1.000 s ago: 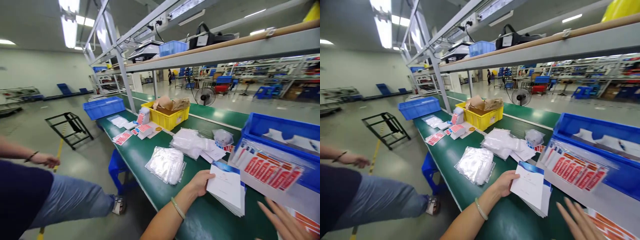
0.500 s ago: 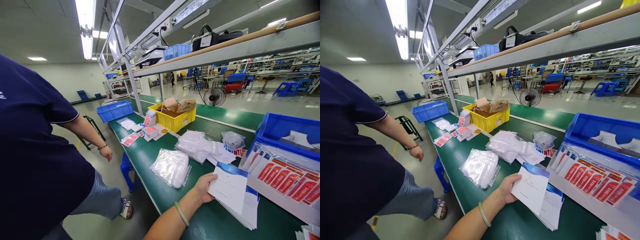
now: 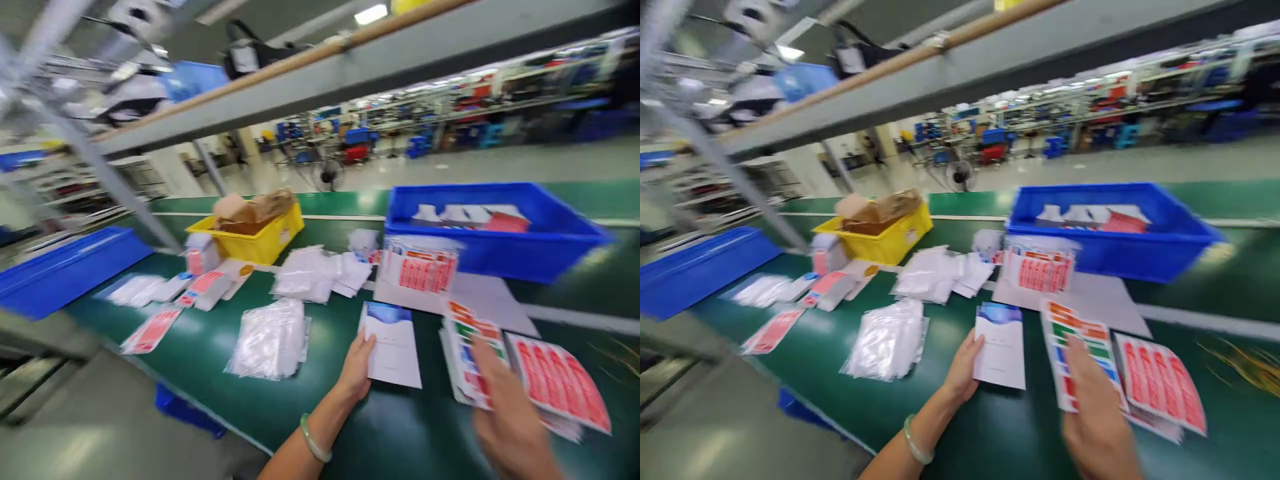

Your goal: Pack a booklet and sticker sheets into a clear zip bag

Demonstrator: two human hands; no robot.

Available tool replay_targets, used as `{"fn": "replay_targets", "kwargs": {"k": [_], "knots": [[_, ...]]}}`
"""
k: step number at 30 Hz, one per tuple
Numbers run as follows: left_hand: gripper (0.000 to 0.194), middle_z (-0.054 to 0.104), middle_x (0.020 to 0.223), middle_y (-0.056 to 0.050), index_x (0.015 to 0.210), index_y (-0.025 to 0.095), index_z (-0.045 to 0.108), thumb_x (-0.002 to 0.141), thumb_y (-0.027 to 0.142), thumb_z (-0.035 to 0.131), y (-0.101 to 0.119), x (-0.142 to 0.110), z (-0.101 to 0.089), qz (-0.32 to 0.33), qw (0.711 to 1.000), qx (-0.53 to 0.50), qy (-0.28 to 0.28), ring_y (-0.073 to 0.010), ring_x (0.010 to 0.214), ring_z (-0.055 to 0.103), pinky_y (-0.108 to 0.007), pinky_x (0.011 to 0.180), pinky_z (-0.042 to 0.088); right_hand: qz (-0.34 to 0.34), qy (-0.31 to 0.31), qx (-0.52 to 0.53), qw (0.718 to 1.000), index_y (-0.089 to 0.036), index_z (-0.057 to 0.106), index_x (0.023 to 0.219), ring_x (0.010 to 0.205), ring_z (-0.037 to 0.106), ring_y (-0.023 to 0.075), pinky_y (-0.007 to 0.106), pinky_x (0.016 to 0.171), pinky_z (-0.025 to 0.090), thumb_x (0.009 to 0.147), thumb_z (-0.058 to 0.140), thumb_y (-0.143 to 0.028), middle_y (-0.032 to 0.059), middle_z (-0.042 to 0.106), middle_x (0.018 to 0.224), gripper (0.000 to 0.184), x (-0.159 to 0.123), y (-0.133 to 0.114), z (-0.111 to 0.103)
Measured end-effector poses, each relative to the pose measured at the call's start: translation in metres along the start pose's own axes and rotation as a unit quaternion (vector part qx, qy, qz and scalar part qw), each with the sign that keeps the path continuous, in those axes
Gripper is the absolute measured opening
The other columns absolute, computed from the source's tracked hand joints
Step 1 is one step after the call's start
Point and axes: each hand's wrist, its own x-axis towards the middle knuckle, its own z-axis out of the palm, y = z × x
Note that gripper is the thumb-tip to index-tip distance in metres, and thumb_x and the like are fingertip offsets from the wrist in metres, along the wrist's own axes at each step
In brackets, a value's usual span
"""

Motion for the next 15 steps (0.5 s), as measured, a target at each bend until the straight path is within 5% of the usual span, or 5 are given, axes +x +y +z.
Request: {"fn": "replay_targets", "kwargs": {"k": [4, 7, 11, 15], "knots": [[0.049, 0.062, 0.122, -0.011, 0.118, 0.016, 0.058, 0.082, 0.049, 0.061, -0.006, -0.004, 0.002, -0.057, 0.998, 0.025, 0.007, -0.0239, 0.109, 0.060, -0.033, 0.095, 0.046, -0.034, -0.172, -0.019, 0.984, -0.012, 0.022, 0.147, 0.136, 0.025, 0.0388, 0.055, 0.099, 0.040, 0.093, 0.043, -0.034, 0.0196, 0.024, 0.149, 0.062, 0.010, -0.047, 0.018], [0.052, 0.064, 0.120, -0.007, 0.125, 0.023, 0.053, 0.076, 0.031, 0.071, -0.002, -0.006, 0.006, -0.102, 0.991, 0.084, 0.003, -0.0227, 0.103, 0.063, -0.034, 0.093, 0.049, -0.013, -0.273, 0.033, 0.961, -0.013, 0.026, 0.146, 0.140, 0.013, 0.0386, 0.059, 0.106, 0.031, 0.089, 0.044, -0.057, 0.0193, 0.018, 0.151, 0.074, 0.015, -0.057, 0.022], [0.060, 0.069, 0.106, -0.006, 0.124, 0.024, 0.055, 0.068, 0.024, 0.076, 0.009, -0.009, 0.014, -0.132, 0.976, 0.168, 0.043, -0.0231, 0.081, 0.070, -0.035, 0.074, 0.058, 0.009, -0.240, 0.051, 0.969, -0.014, 0.032, 0.143, 0.143, 0.003, 0.0301, 0.049, 0.114, 0.023, 0.091, 0.041, -0.056, 0.0161, 0.016, 0.153, 0.067, 0.014, -0.028, -0.006], [0.059, 0.071, 0.091, -0.002, 0.121, 0.027, 0.057, 0.066, 0.024, 0.076, 0.017, -0.005, 0.017, -0.158, 0.960, 0.219, 0.078, -0.0188, 0.057, 0.068, -0.028, 0.049, 0.058, 0.086, -0.175, -0.037, 0.980, -0.009, 0.038, 0.139, 0.143, 0.007, 0.0283, 0.045, 0.116, 0.021, 0.090, 0.050, -0.048, 0.0186, 0.019, 0.151, 0.063, 0.003, 0.037, -0.047]]}}
